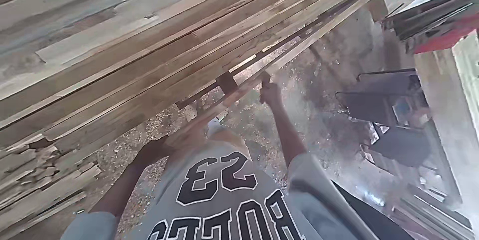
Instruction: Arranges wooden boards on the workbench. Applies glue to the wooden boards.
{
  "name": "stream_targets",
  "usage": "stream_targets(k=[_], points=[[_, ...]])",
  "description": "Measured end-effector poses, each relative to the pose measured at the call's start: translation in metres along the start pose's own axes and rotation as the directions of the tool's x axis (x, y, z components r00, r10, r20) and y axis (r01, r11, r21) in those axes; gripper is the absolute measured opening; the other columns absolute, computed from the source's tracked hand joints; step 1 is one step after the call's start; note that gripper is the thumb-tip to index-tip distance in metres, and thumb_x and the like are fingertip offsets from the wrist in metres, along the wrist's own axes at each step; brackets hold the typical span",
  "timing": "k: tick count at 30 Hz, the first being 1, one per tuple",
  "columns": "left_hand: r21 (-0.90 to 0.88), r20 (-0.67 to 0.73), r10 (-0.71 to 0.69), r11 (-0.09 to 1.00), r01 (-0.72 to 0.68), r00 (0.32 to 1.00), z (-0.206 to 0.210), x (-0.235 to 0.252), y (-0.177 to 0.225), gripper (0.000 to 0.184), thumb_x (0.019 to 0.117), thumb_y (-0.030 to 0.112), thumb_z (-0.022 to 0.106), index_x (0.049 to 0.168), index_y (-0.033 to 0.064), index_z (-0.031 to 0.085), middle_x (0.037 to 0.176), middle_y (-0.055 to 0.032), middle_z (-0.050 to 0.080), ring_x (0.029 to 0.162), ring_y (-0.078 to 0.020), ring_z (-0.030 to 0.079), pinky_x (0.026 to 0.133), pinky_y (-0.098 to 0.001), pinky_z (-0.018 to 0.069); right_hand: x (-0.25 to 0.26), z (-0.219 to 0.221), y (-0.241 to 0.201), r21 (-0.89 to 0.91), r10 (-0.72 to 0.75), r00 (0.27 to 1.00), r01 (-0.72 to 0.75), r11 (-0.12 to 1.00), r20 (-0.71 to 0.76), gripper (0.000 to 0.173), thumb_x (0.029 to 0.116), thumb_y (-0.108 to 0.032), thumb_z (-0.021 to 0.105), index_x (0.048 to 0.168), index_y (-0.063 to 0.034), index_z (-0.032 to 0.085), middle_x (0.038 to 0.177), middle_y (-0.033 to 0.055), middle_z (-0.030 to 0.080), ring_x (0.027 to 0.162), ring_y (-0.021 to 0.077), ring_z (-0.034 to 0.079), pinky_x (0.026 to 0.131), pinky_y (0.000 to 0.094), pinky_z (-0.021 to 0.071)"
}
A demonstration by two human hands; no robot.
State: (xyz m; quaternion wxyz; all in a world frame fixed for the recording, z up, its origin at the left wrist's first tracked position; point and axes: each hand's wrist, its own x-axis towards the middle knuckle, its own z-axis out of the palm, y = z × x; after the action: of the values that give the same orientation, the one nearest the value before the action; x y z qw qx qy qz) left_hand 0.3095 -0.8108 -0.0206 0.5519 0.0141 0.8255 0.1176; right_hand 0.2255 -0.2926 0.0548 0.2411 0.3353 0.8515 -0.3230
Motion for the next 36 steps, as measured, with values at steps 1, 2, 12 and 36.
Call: stream_targets(k=[1, 2, 12, 36], points=[[0.010, 0.000, -0.014, 1.000, 0.014, 1.000, 0.003, -0.004, 0.002, 0.081, 0.0799, 0.067, 0.077, 0.140, 0.0163, 0.058, 0.114, -0.0253, 0.070, 0.108, -0.0453, 0.068, 0.093, -0.0686, 0.0519, -0.019, 0.013, -0.001, -0.009, -0.012, 0.999, 0.012, 1.000, 0.052, 0.022, 0.0963, -0.019, 0.062, 0.103, 0.0009, 0.070, 0.084, 0.0161, 0.072, 0.070, 0.0271, 0.070, 0.070, 0.0506, 0.0593], [0.022, 0.002, -0.034, 0.999, 0.034, 0.999, 0.004, -0.009, 0.005, 0.082, 0.0799, 0.068, 0.076, 0.141, 0.0164, 0.057, 0.115, -0.0259, 0.070, 0.110, -0.0461, 0.067, 0.093, -0.0689, 0.0515, -0.035, 0.021, 0.000, 0.010, -0.015, 0.995, 0.014, 1.000, 0.104, 0.020, 0.0960, -0.017, 0.062, 0.104, 0.0001, 0.070, 0.083, 0.0150, 0.071, 0.066, 0.0243, 0.069, 0.067, 0.0465, 0.0592], [0.206, -0.397, -0.015, 0.973, 0.105, 0.918, 0.018, -0.026, 0.016, 0.063, 0.0982, 0.059, 0.059, 0.133, 0.0074, 0.057, 0.112, -0.0226, 0.071, 0.103, -0.0442, 0.070, 0.082, -0.0647, 0.0558, 0.012, -0.011, 0.065, 0.119, -0.245, 0.921, 0.292, 0.949, -0.302, 0.047, 0.0998, -0.009, 0.060, 0.147, -0.0086, 0.053, 0.126, 0.0213, 0.065, 0.096, 0.0328, 0.071, 0.082, 0.0520, 0.0615], [-0.100, 0.037, 0.322, 0.943, -0.317, 0.946, -0.011, -0.005, -0.055, 0.068, 0.0895, 0.042, 0.080, 0.141, 0.0049, 0.056, 0.126, -0.0196, 0.067, 0.119, -0.0353, 0.064, 0.107, -0.0591, 0.0463, -0.087, 0.012, -0.015, -0.265, -0.143, 0.965, 0.201, 0.943, 0.220, 0.037, 0.1008, -0.017, 0.061, 0.135, -0.0029, 0.060, 0.112, 0.0230, 0.070, 0.084, 0.0338, 0.074, 0.077, 0.0547, 0.0622]])
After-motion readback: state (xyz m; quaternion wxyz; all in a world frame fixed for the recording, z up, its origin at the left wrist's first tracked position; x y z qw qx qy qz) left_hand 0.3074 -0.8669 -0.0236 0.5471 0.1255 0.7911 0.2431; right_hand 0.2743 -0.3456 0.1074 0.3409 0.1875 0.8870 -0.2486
